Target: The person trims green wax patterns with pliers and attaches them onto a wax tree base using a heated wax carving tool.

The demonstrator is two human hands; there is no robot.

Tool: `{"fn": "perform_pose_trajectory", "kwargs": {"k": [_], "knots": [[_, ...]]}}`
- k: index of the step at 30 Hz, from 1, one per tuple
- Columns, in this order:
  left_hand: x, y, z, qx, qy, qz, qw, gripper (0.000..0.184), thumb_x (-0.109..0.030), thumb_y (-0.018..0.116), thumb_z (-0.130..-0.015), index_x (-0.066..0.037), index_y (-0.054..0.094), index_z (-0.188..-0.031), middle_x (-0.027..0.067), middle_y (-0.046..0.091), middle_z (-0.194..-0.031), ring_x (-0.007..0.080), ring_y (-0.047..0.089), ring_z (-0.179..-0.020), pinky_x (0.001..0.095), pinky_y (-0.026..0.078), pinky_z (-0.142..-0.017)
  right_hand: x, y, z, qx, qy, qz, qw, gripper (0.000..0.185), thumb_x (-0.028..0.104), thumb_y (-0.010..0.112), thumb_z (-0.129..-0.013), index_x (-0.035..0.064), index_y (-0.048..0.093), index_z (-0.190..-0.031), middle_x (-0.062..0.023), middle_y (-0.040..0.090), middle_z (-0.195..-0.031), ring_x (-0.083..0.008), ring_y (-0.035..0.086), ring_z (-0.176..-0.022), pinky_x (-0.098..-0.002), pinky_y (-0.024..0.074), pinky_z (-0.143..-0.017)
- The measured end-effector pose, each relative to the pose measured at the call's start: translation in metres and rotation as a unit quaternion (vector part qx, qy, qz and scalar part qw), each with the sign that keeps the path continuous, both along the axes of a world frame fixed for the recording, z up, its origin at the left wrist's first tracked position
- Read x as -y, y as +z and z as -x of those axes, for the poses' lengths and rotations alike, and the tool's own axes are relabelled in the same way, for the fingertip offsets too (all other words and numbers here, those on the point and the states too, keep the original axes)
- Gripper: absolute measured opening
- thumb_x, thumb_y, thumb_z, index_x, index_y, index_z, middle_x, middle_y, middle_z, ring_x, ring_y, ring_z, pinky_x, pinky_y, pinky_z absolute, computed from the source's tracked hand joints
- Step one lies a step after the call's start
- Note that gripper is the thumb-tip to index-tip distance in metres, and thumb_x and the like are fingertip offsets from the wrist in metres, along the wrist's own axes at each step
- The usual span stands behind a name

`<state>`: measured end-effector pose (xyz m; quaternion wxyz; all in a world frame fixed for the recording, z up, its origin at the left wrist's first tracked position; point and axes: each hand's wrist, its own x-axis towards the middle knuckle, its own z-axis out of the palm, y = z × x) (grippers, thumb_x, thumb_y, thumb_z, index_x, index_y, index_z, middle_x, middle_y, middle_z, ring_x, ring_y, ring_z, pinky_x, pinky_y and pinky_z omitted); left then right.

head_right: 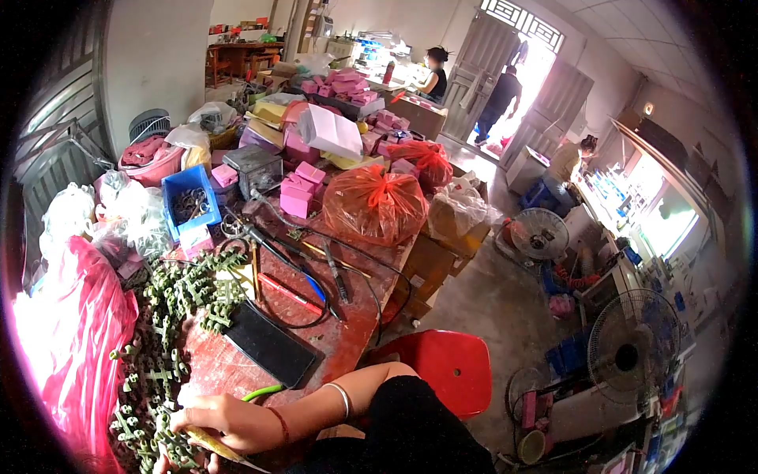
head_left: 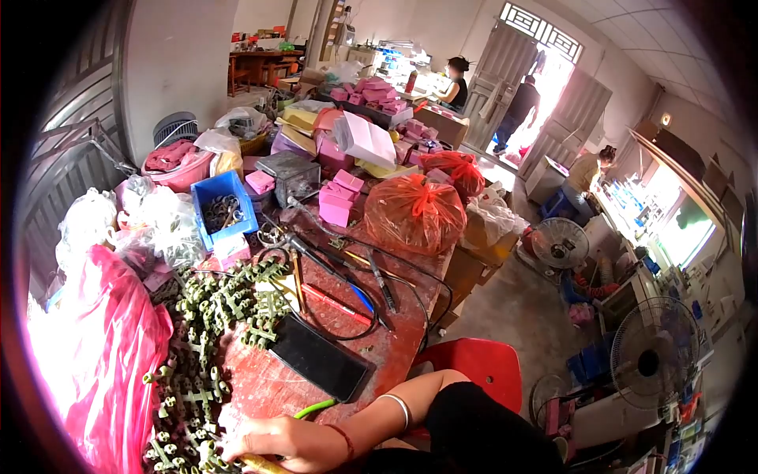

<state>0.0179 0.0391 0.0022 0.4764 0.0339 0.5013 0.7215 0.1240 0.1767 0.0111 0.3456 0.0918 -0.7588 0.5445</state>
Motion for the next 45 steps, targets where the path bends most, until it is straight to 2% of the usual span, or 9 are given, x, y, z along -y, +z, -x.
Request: {"fn": "perform_pose_trajectory", "kwargs": {"k": [10, 13, 14, 16, 19, 22, 30, 40, 45], "knots": [[0.018, 0.006, -0.005, 0.005, 0.025, -0.049, 0.998, 0.053, -0.04, 0.043, -0.1, -0.007, 0.044, -0.142, 0.0163, 0.062, -0.124, 0.0295, 0.066, -0.096, 0.044, 0.06, -0.069, -0.005, 0.004, 0.005, -0.001, -0.032, -0.034, 0.999, 0.026, 0.002, 0.067, -0.086, 0.0024, 0.059, -0.11, -0.0141, 0.052, -0.084, -0.0298, 0.057, -0.073, -0.0381, 0.0426, -0.063], [0.04, 0.012, -0.009, 0.038, 0.053, -0.101, 0.993, 0.054, -0.041, 0.043, -0.1, -0.007, 0.044, -0.142, 0.0168, 0.062, -0.124, 0.0301, 0.067, -0.097, 0.0444, 0.06, -0.069, -0.01, 0.012, -0.005, 0.119, -0.011, -0.032, 0.992, 0.034, 0.007, 0.073, -0.087, 0.0037, 0.063, -0.119, -0.0132, 0.064, -0.098, -0.025, 0.064, -0.084, -0.034, 0.051, -0.074], [0.04, 0.013, 0.005, 0.131, -0.033, -0.158, 0.978, 0.057, -0.033, 0.043, -0.1, -0.008, 0.033, -0.15, 0.0185, 0.053, -0.139, 0.0381, 0.058, -0.122, 0.0577, 0.057, -0.087, -0.011, 0.01, -0.002, 0.101, -0.028, -0.04, 0.994, 0.034, 0.006, 0.072, -0.086, 0.0038, 0.063, -0.119, -0.013, 0.063, -0.097, -0.0257, 0.064, -0.083, -0.0344, 0.051, -0.072], [0.04, 0.022, 0.012, 0.131, -0.041, -0.11, 0.984, 0.057, -0.036, 0.042, -0.101, -0.007, 0.035, -0.149, 0.0189, 0.049, -0.143, 0.0401, 0.053, -0.127, 0.0641, 0.051, -0.093, -0.015, 0.018, -0.003, 0.153, -0.037, -0.039, 0.987, 0.036, 0.006, 0.075, -0.084, 0.0046, 0.065, -0.118, -0.0131, 0.066, -0.1, -0.0218, 0.066, -0.082, -0.0312, 0.053, -0.072], [0.049, -0.003, 0.025, 0.222, -0.083, -0.271, 0.933, 0.055, -0.034, 0.04, -0.105, -0.004, 0.034, -0.15, 0.0171, 0.049, -0.145, 0.0335, 0.053, -0.129, 0.0555, 0.049, -0.099, -0.013, 0.018, 0.003, 0.165, -0.067, -0.049, 0.983, 0.036, 0.003, 0.078, -0.081, 0.004, 0.067, -0.115, -0.0121, 0.066, -0.097, -0.0158, 0.065, -0.076, -0.028, 0.0527, -0.067], [0.041, 0.012, 0.029, 0.169, -0.092, -0.159, 0.968, 0.06, -0.04, 0.037, -0.104, -0.007, 0.028, -0.154, 0.0195, 0.039, -0.153, 0.0418, 0.048, -0.133, 0.0568, 0.05, -0.1, -0.009, 0.019, 0.001, 0.163, -0.091, -0.003, 0.982, 0.035, -0.001, 0.078, -0.08, 0.0015, 0.067, -0.112, -0.0094, 0.065, -0.096, -0.0124, 0.064, -0.077, -0.0253, 0.052, -0.066], [0.042, 0.008, 0.035, 0.237, -0.085, -0.182, 0.951, 0.065, -0.047, 0.027, -0.104, -0.005, 0.026, -0.154, 0.0227, 0.033, -0.156, 0.0455, 0.042, -0.137, 0.0567, 0.047, -0.104, -0.013, 0.014, 0.003, 0.197, -0.118, 0.12, 0.966, 0.036, -0.012, 0.066, -0.085, -0.0044, 0.057, -0.119, -0.008, 0.059, -0.107, -0.0075, 0.059, -0.088, -0.0207, 0.0477, -0.077], [0.041, 0.006, 0.035, 0.244, -0.075, -0.193, 0.947, 0.068, -0.048, 0.028, -0.104, -0.001, 0.028, -0.153, 0.0236, 0.034, -0.155, 0.0464, 0.042, -0.136, 0.0589, 0.043, -0.106, -0.014, 0.014, 0.001, 0.198, -0.103, 0.102, 0.969, 0.035, -0.011, 0.066, -0.087, -0.0034, 0.057, -0.119, -0.0077, 0.06, -0.108, -0.0073, 0.06, -0.089, -0.0204, 0.0482, -0.075], [0.04, 0.009, 0.034, 0.255, -0.069, -0.196, 0.944, 0.065, -0.046, 0.03, -0.104, -0.004, 0.028, -0.153, 0.0236, 0.036, -0.153, 0.0451, 0.047, -0.132, 0.0614, 0.04, -0.108, -0.013, 0.021, 0.0, 0.239, -0.05, 0.206, 0.948, 0.035, -0.006, 0.07, -0.087, -0.0034, 0.058, -0.12, -0.0072, 0.065, -0.102, -0.0085, 0.063, -0.087, -0.022, 0.0504, -0.076]]}}
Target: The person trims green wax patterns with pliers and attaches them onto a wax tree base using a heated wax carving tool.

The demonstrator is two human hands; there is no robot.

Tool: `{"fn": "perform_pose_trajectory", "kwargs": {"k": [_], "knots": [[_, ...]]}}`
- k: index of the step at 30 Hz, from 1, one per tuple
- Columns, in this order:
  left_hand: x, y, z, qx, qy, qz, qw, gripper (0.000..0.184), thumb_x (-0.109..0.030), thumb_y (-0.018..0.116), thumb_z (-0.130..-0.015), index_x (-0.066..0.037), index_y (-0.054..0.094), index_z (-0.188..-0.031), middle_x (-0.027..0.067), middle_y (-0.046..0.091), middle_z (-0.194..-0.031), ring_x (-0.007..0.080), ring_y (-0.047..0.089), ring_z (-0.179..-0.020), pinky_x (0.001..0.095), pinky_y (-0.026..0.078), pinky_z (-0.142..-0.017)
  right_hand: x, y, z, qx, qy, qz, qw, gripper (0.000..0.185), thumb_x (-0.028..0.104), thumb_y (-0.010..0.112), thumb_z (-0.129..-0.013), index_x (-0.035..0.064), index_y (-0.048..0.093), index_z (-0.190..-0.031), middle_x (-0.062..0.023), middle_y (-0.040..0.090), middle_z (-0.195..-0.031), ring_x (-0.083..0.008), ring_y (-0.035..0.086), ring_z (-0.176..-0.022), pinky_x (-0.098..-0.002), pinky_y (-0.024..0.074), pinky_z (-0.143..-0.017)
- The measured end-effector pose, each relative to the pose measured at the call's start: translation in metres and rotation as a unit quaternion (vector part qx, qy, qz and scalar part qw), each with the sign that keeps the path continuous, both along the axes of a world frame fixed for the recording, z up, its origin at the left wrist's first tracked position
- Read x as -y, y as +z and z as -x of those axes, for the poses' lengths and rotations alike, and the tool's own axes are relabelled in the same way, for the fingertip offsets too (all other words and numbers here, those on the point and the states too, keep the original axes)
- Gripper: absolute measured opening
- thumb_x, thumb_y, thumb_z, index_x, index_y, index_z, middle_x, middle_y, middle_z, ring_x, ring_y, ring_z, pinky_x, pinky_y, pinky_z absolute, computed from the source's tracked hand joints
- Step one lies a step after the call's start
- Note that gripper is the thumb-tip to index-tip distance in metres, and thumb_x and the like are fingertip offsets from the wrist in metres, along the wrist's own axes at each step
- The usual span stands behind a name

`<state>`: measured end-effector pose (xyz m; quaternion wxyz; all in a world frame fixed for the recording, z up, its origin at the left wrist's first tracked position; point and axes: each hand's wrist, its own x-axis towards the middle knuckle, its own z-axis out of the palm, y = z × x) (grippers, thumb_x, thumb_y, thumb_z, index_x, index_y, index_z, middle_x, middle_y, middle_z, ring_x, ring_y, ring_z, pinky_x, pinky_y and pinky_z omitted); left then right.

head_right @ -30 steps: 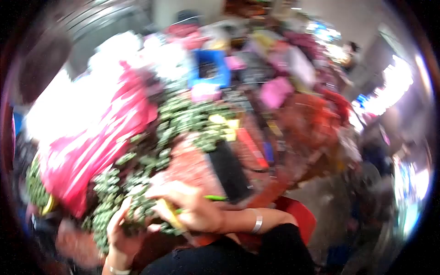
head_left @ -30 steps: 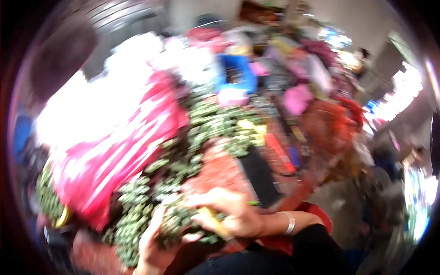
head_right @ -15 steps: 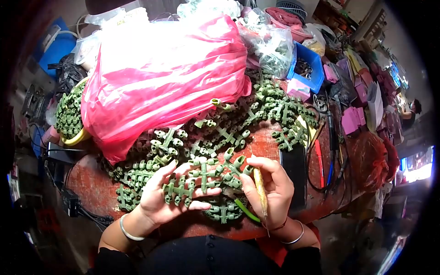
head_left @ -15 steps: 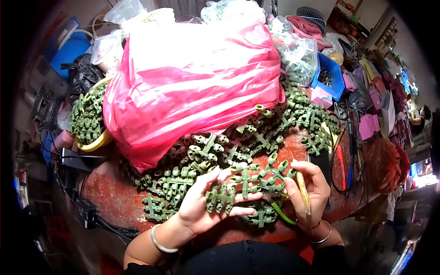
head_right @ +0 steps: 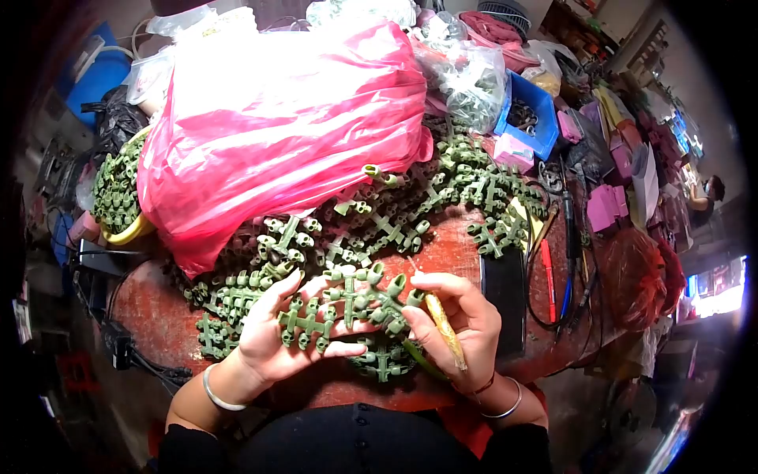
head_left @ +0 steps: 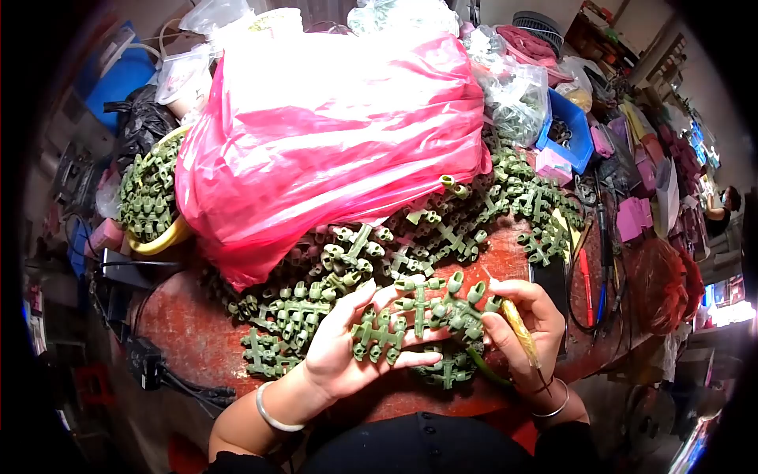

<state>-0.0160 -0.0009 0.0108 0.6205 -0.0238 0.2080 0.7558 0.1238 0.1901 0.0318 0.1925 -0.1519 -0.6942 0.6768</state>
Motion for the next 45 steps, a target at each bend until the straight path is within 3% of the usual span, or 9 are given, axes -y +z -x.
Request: {"fn": "perform_pose_trajectory", "kwargs": {"k": [20, 23, 24, 29, 30, 35, 36, 40, 45], "knots": [[0.004, -0.004, -0.002, 0.033, -0.011, -0.057, 0.998, 0.061, -0.036, 0.041, -0.103, -0.007, 0.025, -0.155, 0.0208, 0.043, -0.15, 0.0392, 0.046, -0.135, 0.0656, 0.036, -0.109, -0.003, 0.002, 0.008, -0.037, 0.13, -0.277, 0.951, 0.034, 0.007, 0.082, -0.079, 0.0027, 0.069, -0.111, -0.0086, 0.068, -0.089, -0.0166, 0.066, -0.075, -0.0275, 0.0521, -0.064], [0.004, -0.004, -0.004, 0.015, -0.033, -0.059, 0.998, 0.065, -0.037, 0.041, -0.102, -0.009, 0.019, -0.157, 0.0175, 0.032, -0.158, 0.0406, 0.04, -0.14, 0.0706, 0.029, -0.11, 0.0, -0.003, 0.007, -0.047, 0.064, -0.272, 0.959, 0.024, 0.01, 0.068, -0.094, 0.0022, 0.066, -0.116, -0.0089, 0.068, -0.087, -0.0162, 0.067, -0.073, -0.0266, 0.0525, -0.061], [0.004, -0.001, -0.004, 0.01, -0.046, -0.058, 0.997, 0.067, -0.035, 0.042, -0.102, -0.009, 0.016, -0.158, 0.0164, 0.03, -0.159, 0.0391, 0.035, -0.143, 0.0709, 0.03, -0.109, 0.0, -0.007, 0.008, -0.063, 0.047, -0.225, 0.971, 0.022, 0.009, 0.059, -0.099, 0.0002, 0.064, -0.118, -0.0102, 0.067, -0.089, -0.0155, 0.069, -0.074, -0.0258, 0.0537, -0.061], [0.006, 0.004, -0.009, -0.008, -0.075, -0.075, 0.994, 0.066, -0.025, 0.05, -0.1, -0.01, 0.02, -0.157, 0.0133, 0.033, -0.156, 0.0291, 0.04, -0.14, 0.0612, 0.044, -0.105, 0.001, -0.004, 0.01, -0.008, 0.083, -0.181, 0.98, 0.024, 0.005, 0.069, -0.092, 0.0018, 0.067, -0.116, -0.0117, 0.068, -0.095, -0.0155, 0.069, -0.08, -0.0267, 0.0549, -0.066], [0.006, 0.005, -0.008, -0.012, -0.095, -0.076, 0.993, 0.066, -0.024, 0.052, -0.1, -0.01, 0.021, -0.157, 0.0125, 0.035, -0.155, 0.0281, 0.042, -0.138, 0.0597, 0.045, -0.104, -0.007, -0.004, 0.016, -0.043, 0.103, -0.318, 0.941, 0.026, 0.005, 0.072, -0.089, 0.0023, 0.067, -0.115, -0.0111, 0.069, -0.1, -0.016, 0.069, -0.085, -0.0281, 0.0547, -0.073], [0.004, 0.002, -0.009, -0.044, -0.125, -0.063, 0.989, 0.066, -0.021, 0.055, -0.098, -0.011, 0.023, -0.156, 0.0119, 0.039, -0.151, 0.0267, 0.048, -0.133, 0.0554, 0.049, -0.101, 0.007, 0.011, 0.01, 0.127, 0.079, 0.065, 0.987, 0.015, 0.005, 0.07, -0.091, -0.0002, 0.065, -0.103, -0.0076, 0.068, -0.102, -0.0109, 0.063, -0.094, -0.0263, 0.0503, -0.082], [0.007, 0.0, -0.009, -0.01, -0.112, -0.06, 0.992, 0.065, -0.02, 0.054, -0.099, -0.01, 0.024, -0.156, 0.0125, 0.041, -0.151, 0.0274, 0.048, -0.133, 0.0554, 0.049, -0.101, 0.004, 0.0, 0.01, 0.056, 0.057, -0.068, 0.994, 0.014, 0.002, 0.069, -0.09, 0.0005, 0.064, -0.103, -0.0058, 0.066, -0.098, -0.0096, 0.062, -0.09, -0.0241, 0.0495, -0.078], [0.006, -0.012, -0.006, 0.011, -0.09, -0.077, 0.993, 0.06, -0.032, 0.041, -0.104, -0.007, 0.022, -0.156, 0.0198, 0.042, -0.15, 0.0354, 0.053, -0.129, 0.0594, 0.044, -0.105, -0.001, -0.006, 0.011, 0.028, -0.023, 0.006, 0.999, 0.013, -0.003, 0.067, -0.09, -0.0017, 0.063, -0.103, -0.0036, 0.064, -0.097, -0.0073, 0.059, -0.088, -0.0221, 0.048, -0.08], [0.005, -0.008, -0.002, -0.002, -0.074, -0.042, 0.996, 0.062, -0.03, 0.045, -0.1, 0.001, 0.029, -0.151, 0.0188, 0.041, -0.151, 0.0327, 0.053, -0.129, 0.0613, 0.045, -0.103, -0.004, -0.012, 0.011, 0.002, -0.044, 0.02, 0.999, 0.014, -0.003, 0.066, -0.09, -0.0013, 0.062, -0.104, -0.0031, 0.064, -0.096, -0.0065, 0.059, -0.087, -0.0217, 0.0474, -0.079]]}}
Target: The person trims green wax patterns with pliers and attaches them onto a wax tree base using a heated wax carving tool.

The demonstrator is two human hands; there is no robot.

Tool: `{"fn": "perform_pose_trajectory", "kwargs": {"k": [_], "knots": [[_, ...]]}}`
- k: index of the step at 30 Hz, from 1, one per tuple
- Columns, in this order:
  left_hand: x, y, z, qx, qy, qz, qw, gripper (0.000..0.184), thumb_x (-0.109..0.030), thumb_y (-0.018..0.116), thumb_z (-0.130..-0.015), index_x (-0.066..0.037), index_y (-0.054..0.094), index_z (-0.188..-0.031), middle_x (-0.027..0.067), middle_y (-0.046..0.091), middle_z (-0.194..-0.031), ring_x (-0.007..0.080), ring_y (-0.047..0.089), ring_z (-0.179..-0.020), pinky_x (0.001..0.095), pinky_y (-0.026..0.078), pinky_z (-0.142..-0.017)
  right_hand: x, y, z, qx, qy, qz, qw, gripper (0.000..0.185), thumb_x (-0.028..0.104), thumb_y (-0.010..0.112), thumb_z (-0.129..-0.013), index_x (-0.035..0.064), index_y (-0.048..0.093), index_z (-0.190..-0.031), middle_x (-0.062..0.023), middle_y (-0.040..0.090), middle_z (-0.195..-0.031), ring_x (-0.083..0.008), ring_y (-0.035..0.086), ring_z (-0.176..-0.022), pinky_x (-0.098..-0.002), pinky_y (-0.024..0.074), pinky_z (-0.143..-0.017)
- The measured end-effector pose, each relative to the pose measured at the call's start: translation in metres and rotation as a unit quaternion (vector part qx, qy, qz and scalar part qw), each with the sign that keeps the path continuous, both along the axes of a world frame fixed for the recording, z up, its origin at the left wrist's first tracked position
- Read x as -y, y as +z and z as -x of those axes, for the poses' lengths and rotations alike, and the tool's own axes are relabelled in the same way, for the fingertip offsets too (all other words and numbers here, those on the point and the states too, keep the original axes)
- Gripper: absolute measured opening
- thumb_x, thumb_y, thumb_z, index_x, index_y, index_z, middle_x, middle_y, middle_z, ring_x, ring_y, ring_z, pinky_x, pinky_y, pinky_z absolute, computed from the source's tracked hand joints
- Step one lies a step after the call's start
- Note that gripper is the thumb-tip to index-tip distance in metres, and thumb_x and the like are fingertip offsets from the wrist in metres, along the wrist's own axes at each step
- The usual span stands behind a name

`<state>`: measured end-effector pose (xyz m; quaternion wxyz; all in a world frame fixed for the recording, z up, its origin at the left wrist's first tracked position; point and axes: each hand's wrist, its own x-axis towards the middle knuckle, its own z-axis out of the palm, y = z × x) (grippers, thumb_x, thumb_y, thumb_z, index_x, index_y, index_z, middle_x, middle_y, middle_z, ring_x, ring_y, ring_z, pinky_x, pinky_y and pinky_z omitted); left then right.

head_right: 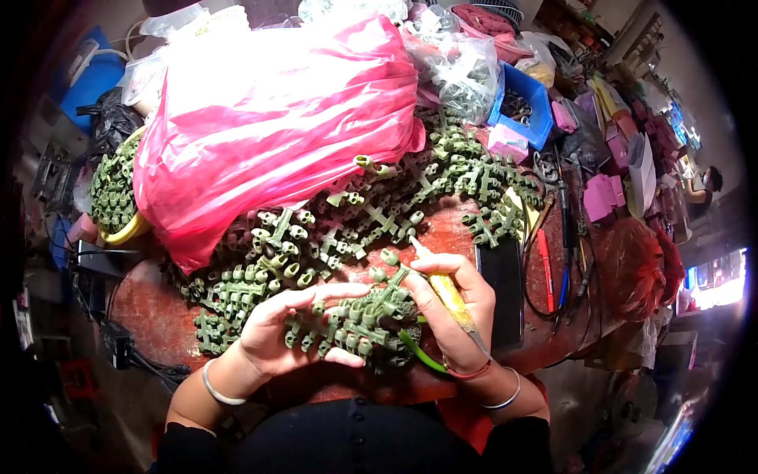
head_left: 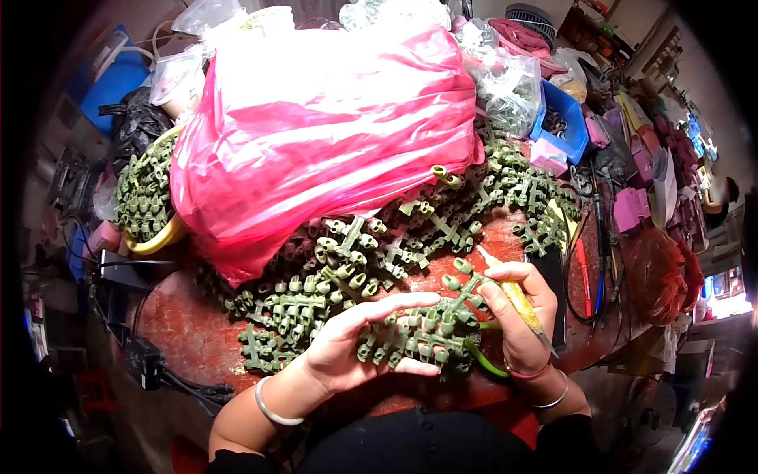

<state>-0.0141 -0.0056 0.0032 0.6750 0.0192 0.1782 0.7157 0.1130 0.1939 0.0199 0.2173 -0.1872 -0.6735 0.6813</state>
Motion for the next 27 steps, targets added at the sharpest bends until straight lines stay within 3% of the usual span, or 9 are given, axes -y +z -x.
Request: {"fn": "perform_pose_trajectory", "kwargs": {"k": [5, 11, 14, 16, 17, 20, 21, 22, 27], "knots": [[0.002, 0.019, 0.0, -0.118, 0.04, 0.069, 0.99, 0.062, -0.016, 0.059, -0.087, 0.006, 0.041, -0.142, 0.0179, 0.047, -0.144, 0.0295, 0.053, -0.128, 0.0594, 0.047, -0.102, -0.004, 0.004, 0.004, 0.017, -0.014, -0.052, 0.998, 0.014, -0.003, 0.066, -0.09, -0.0006, 0.062, -0.103, -0.0018, 0.063, -0.093, -0.0052, 0.058, -0.083, -0.0201, 0.0469, -0.073], [0.006, 0.012, 0.005, -0.13, 0.053, 0.06, 0.988, 0.055, -0.017, 0.056, -0.092, 0.006, 0.044, -0.14, 0.0213, 0.055, -0.135, 0.0314, 0.056, -0.125, 0.0548, 0.048, -0.103, -0.004, 0.004, 0.003, 0.054, 0.017, -0.119, 0.991, 0.014, -0.002, 0.066, -0.091, -0.0015, 0.061, -0.104, -0.0016, 0.064, -0.09, -0.0036, 0.057, -0.077, -0.0185, 0.0463, -0.067], [0.009, 0.002, 0.008, -0.074, 0.054, 0.04, 0.995, 0.046, -0.017, 0.052, -0.097, 0.005, 0.048, -0.138, 0.0207, 0.059, -0.131, 0.0304, 0.057, -0.124, 0.0538, 0.048, -0.104, -0.004, 0.011, 0.004, 0.09, 0.03, 0.013, 0.995, 0.012, 0.001, 0.067, -0.092, -0.0001, 0.062, -0.103, -0.0012, 0.064, -0.09, -0.0041, 0.058, -0.073, -0.0194, 0.0461, -0.064], [0.01, -0.001, 0.01, -0.012, 0.06, 0.034, 0.998, 0.043, -0.017, 0.05, -0.098, 0.004, 0.049, -0.135, 0.0201, 0.059, -0.13, 0.0317, 0.058, -0.122, 0.0557, 0.048, -0.103, -0.008, 0.013, 0.003, 0.131, 0.115, -0.08, 0.981, 0.009, 0.002, 0.067, -0.091, 0.0007, 0.064, -0.099, -0.0029, 0.066, -0.088, -0.0069, 0.061, -0.071, -0.0222, 0.0489, -0.065], [0.01, -0.004, 0.008, -0.032, 0.079, 0.068, 0.994, 0.052, -0.021, 0.05, -0.094, 0.006, 0.045, -0.138, 0.0233, 0.056, -0.135, 0.0374, 0.059, -0.121, 0.0564, 0.047, -0.103, -0.011, -0.001, 0.004, 0.062, 0.135, -0.214, 0.965, 0.008, 0.002, 0.069, -0.089, 0.0004, 0.066, -0.097, -0.0067, 0.068, -0.089, -0.0111, 0.064, -0.072, -0.0245, 0.051, -0.067], [0.01, 0.001, 0.006, -0.056, 0.1, 0.075, 0.991, 0.046, -0.021, 0.049, -0.095, 0.006, 0.049, -0.132, 0.0222, 0.057, -0.133, 0.0367, 0.059, -0.121, 0.059, 0.047, -0.102, -0.012, 0.003, 0.004, 0.033, 0.138, -0.382, 0.913, 0.015, 0.005, 0.074, -0.084, 0.0009, 0.067, -0.097, -0.0139, 0.068, -0.089, -0.0257, 0.067, -0.075, -0.0311, 0.0527, -0.068], [0.009, 0.003, 0.007, -0.031, 0.095, 0.069, 0.993, 0.025, -0.013, 0.057, -0.095, -0.001, 0.058, -0.117, 0.0137, 0.063, -0.119, 0.028, 0.063, -0.112, 0.0525, 0.053, -0.098, -0.01, 0.005, 0.004, 0.033, 0.138, -0.381, 0.913, 0.015, 0.005, 0.074, -0.084, 0.0009, 0.067, -0.097, -0.0139, 0.068, -0.089, -0.0257, 0.067, -0.075, -0.0311, 0.0527, -0.068], [0.01, 0.004, 0.007, -0.03, 0.095, 0.07, 0.993, 0.025, -0.013, 0.057, -0.095, -0.001, 0.058, -0.117, 0.0137, 0.063, -0.119, 0.028, 0.063, -0.112, 0.0525, 0.053, -0.098, -0.007, 0.008, 0.004, 0.037, 0.12, -0.405, 0.906, 0.018, 0.006, 0.076, -0.083, 0.0018, 0.068, -0.098, -0.0139, 0.067, -0.088, -0.0274, 0.066, -0.074, -0.0329, 0.0525, -0.067], [0.008, 0.012, -0.002, -0.266, 0.086, 0.147, 0.949, 0.026, -0.005, 0.068, -0.09, -0.005, 0.06, -0.116, 0.0034, 0.059, -0.114, 0.0119, 0.061, -0.096, 0.0313, 0.057, -0.081, -0.005, 0.007, 0.001, 0.063, 0.13, -0.467, 0.872, 0.03, 0.015, 0.079, -0.081, 0.0044, 0.068, -0.107, -0.0121, 0.063, -0.082, -0.0282, 0.063, -0.069, -0.0366, 0.0503, -0.062]]}}
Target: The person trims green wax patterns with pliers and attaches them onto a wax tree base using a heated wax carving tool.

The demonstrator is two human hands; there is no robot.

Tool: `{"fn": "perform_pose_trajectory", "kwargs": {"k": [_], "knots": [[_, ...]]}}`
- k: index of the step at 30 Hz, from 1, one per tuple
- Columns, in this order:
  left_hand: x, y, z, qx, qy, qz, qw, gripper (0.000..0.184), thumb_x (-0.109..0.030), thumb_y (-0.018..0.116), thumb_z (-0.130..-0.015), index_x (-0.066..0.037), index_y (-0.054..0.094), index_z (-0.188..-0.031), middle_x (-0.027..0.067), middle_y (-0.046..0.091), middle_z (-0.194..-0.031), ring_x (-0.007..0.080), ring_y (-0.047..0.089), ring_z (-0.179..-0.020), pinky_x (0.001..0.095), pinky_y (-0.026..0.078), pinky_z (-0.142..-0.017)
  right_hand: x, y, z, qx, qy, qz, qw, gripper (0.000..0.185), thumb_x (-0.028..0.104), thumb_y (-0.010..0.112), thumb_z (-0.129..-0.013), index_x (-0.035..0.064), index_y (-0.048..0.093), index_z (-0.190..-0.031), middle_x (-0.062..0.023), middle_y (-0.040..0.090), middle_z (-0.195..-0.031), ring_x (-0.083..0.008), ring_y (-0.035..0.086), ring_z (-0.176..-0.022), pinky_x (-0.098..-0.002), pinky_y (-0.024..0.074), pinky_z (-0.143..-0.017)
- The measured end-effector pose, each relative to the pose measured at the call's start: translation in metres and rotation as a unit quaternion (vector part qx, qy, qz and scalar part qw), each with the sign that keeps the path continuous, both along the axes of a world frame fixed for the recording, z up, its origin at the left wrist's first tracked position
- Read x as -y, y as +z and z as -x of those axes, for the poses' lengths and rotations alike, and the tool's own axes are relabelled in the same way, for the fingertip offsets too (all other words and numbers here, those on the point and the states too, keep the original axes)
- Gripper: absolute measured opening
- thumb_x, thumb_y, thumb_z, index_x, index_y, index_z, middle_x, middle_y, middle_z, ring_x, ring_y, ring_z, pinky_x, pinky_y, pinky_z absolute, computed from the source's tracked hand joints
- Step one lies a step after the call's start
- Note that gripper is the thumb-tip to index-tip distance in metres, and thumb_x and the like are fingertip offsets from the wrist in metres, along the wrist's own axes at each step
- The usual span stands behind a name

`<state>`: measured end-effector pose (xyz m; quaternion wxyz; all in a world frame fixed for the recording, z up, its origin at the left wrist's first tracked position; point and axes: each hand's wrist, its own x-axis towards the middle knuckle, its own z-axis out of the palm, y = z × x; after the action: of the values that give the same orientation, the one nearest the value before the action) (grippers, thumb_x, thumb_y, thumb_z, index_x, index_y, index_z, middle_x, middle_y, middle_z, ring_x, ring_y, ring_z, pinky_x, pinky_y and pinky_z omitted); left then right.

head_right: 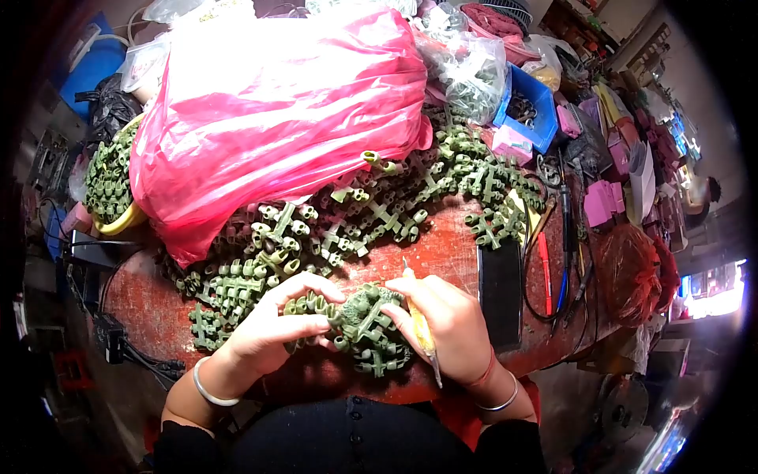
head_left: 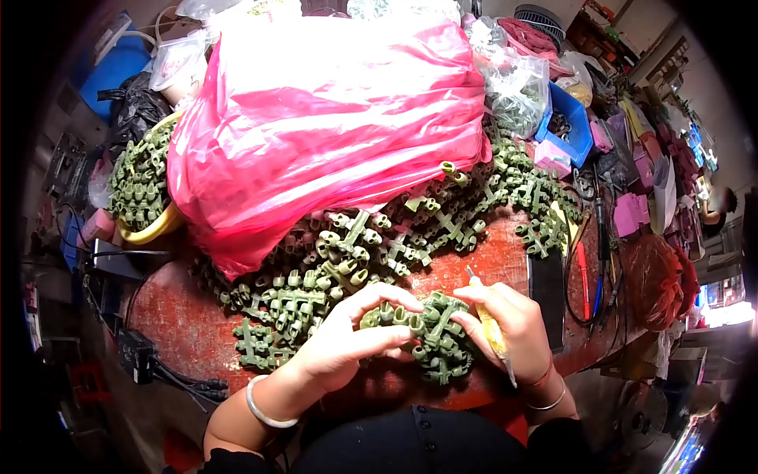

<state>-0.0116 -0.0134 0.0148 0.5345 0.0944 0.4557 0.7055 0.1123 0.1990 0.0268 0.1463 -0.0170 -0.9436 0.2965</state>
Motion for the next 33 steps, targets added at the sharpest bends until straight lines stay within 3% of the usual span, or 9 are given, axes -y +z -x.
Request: {"fn": "perform_pose_trajectory", "kwargs": {"k": [5, 7, 9, 11, 13, 14, 19, 22, 33], "knots": [[0.001, -0.005, -0.004, -0.074, 0.021, -0.004, 0.997, 0.024, -0.004, 0.069, -0.09, -0.004, 0.062, -0.112, 0.0037, 0.062, -0.103, 0.0106, 0.061, -0.088, 0.0267, 0.054, -0.073, -0.004, 0.009, -0.004, -0.015, -0.009, -0.074, 0.997, 0.038, 0.028, 0.077, -0.084, 0.0041, 0.068, -0.112, -0.0095, 0.061, -0.079, -0.0254, 0.059, -0.065, -0.0352, 0.0489, -0.061], [0.0, -0.003, -0.005, -0.06, 0.041, 0.007, 0.997, 0.022, 0.002, 0.071, -0.084, -0.003, 0.063, -0.103, 0.0034, 0.063, -0.096, 0.0105, 0.061, -0.09, 0.025, 0.05, -0.075, -0.008, 0.013, -0.007, -0.095, 0.096, 0.087, 0.987, 0.038, 0.031, 0.074, -0.088, 0.0031, 0.068, -0.114, -0.0064, 0.06, -0.077, -0.022, 0.057, -0.063, -0.0342, 0.0482, -0.061], [0.001, -0.005, -0.005, -0.072, 0.039, 0.009, 0.997, 0.023, 0.002, 0.071, -0.084, -0.002, 0.063, -0.105, 0.0038, 0.064, -0.097, 0.0112, 0.061, -0.092, 0.0259, 0.05, -0.078, 0.001, 0.013, -0.011, -0.105, 0.1, 0.132, 0.981, 0.035, 0.029, 0.073, -0.09, 0.004, 0.07, -0.113, -0.0062, 0.064, -0.081, -0.0207, 0.06, -0.067, -0.0329, 0.049, -0.063], [0.0, -0.005, -0.005, -0.083, 0.037, 0.013, 0.996, 0.024, 0.001, 0.072, -0.084, -0.002, 0.064, -0.107, 0.0042, 0.065, -0.099, 0.012, 0.061, -0.094, 0.0268, 0.05, -0.081, 0.011, 0.006, -0.012, -0.087, 0.072, 0.308, 0.945, 0.031, 0.024, 0.077, -0.086, 0.0048, 0.073, -0.11, -0.0081, 0.068, -0.085, -0.0214, 0.064, -0.072, -0.0319, 0.051, -0.066], [-0.004, -0.004, -0.002, -0.175, 0.01, 0.009, 0.984, 0.03, 0.0, 0.073, -0.083, -0.001, 0.067, -0.113, 0.0065, 0.067, -0.108, 0.0144, 0.061, -0.102, 0.0289, 0.048, -0.09, 0.003, 0.003, -0.006, -0.091, 0.12, 0.255, 0.955, 0.03, 0.017, 0.08, -0.082, 0.0053, 0.073, -0.109, -0.0094, 0.07, -0.088, -0.0213, 0.066, -0.076, -0.0312, 0.0527, -0.067], [-0.003, -0.001, -0.001, -0.21, -0.01, 0.008, 0.978, 0.033, -0.004, 0.074, -0.084, -0.002, 0.069, -0.117, 0.0041, 0.066, -0.11, 0.0114, 0.058, -0.102, 0.0272, 0.046, -0.092, 0.002, 0.002, -0.005, -0.084, 0.122, 0.249, 0.957, 0.029, 0.014, 0.08, -0.082, 0.0051, 0.074, -0.108, -0.0091, 0.07, -0.087, -0.0208, 0.066, -0.075, -0.031, 0.053, -0.067], [-0.005, -0.006, -0.002, -0.164, -0.009, -0.022, 0.986, 0.034, -0.004, 0.073, -0.085, -0.003, 0.069, -0.119, 0.0042, 0.066, -0.111, 0.0114, 0.057, -0.097, 0.027, 0.046, -0.089, 0.004, 0.005, -0.005, -0.114, 0.089, 0.214, 0.966, 0.028, 0.009, 0.08, -0.08, 0.0037, 0.074, -0.107, -0.0089, 0.071, -0.088, -0.0197, 0.066, -0.075, -0.0298, 0.0531, -0.067], [-0.003, -0.008, 0.0, -0.225, -0.008, -0.032, 0.974, 0.032, -0.005, 0.073, -0.085, -0.003, 0.069, -0.117, 0.0037, 0.066, -0.11, 0.0113, 0.057, -0.096, 0.0277, 0.045, -0.088, -0.002, 0.005, -0.005, -0.097, 0.111, 0.255, 0.956, 0.025, 0.006, 0.078, -0.082, 0.0025, 0.074, -0.106, -0.0111, 0.072, -0.093, -0.0204, 0.067, -0.076, -0.0305, 0.0526, -0.067], [-0.005, -0.004, -0.005, -0.147, 0.01, -0.032, 0.989, 0.028, -0.003, 0.072, -0.086, -0.005, 0.07, -0.114, 0.0028, 0.066, -0.105, 0.0116, 0.056, -0.093, 0.0291, 0.045, -0.09, -0.001, 0.006, -0.007, -0.05, 0.103, 0.352, 0.929, 0.024, 0.005, 0.077, -0.082, 0.0012, 0.074, -0.106, -0.0109, 0.071, -0.09, -0.0212, 0.067, -0.079, -0.0314, 0.0527, -0.071]]}}
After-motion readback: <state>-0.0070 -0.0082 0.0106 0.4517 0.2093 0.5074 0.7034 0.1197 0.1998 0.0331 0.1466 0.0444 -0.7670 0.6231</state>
